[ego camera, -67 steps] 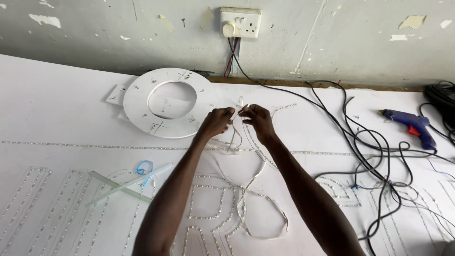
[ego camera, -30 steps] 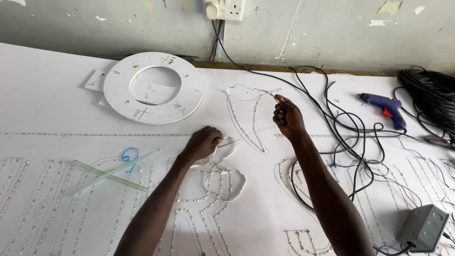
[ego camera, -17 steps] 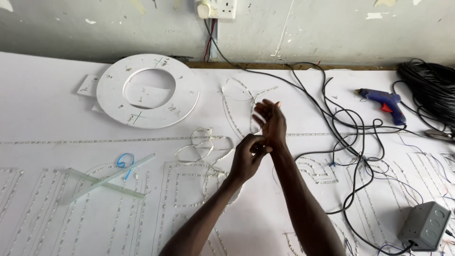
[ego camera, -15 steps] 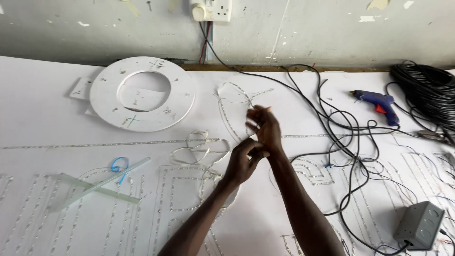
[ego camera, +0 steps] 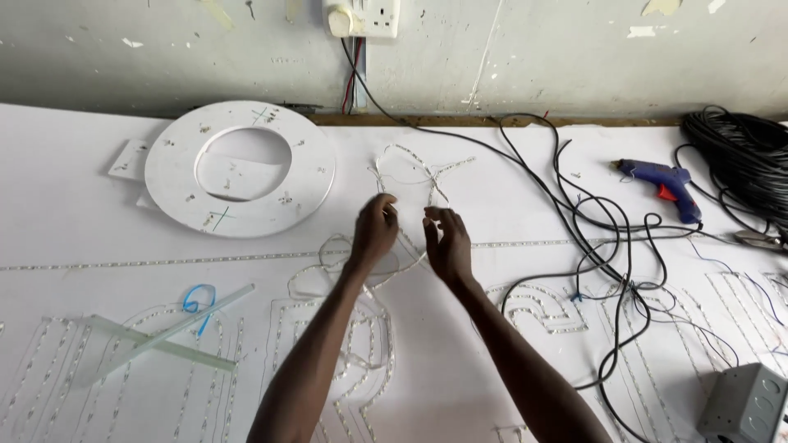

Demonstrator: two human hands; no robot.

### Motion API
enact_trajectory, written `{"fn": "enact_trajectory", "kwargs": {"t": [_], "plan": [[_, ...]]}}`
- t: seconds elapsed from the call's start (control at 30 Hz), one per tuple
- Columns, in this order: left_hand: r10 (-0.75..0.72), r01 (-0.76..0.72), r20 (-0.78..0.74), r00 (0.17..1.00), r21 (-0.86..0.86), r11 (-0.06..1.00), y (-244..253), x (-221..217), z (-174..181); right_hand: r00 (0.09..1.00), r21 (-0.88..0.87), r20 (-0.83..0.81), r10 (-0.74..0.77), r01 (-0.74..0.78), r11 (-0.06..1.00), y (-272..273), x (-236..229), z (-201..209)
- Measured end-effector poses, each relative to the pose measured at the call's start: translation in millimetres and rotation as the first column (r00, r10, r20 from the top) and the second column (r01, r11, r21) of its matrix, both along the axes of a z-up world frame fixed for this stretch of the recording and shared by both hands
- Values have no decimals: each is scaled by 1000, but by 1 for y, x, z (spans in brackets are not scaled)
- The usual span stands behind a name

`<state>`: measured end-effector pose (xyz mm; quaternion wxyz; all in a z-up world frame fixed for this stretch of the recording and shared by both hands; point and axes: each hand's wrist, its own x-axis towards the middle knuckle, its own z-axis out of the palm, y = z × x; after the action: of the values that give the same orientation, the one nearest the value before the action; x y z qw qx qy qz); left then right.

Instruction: The person uses a soldering iron to connect wires on a white board with LED strips arranged in letter shapes. They then pick up and arrange flexible LED strips along the outlines of the letters on the board.

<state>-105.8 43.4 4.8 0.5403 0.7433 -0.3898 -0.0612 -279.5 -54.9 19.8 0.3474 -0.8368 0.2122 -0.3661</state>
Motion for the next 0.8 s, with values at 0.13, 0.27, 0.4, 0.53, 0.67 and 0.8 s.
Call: {"fn": "enact_trajectory", "kwargs": {"t": [0.13,0.27,0.4,0.53,0.67,0.8], "plan": [[175,-204,187,967,150,967,-68,114,-62,999,-520,23,-43,49,853,13,5,-12],[215,-255,187,959,229,939,-102,153,-60,998,-532,1,-57,48,846,10,7,-18],[206,-224,105,973,200,954,-114,161,-57,999,-524,-17,-46,30,851,3,8,-20],[132,-139,80,988,91,986,-85,140,-29,992,-517,-126,-27,-43,855,1,11,-29],[142,-146,62,988,61,987,-73,127,-15,933,-487,-359,-10,-178,855,-18,49,-31],[112,-111,47,993,-20,994,-72,133,-17,879,-421,-474,-42,-185,888,-33,97,-25]]}}
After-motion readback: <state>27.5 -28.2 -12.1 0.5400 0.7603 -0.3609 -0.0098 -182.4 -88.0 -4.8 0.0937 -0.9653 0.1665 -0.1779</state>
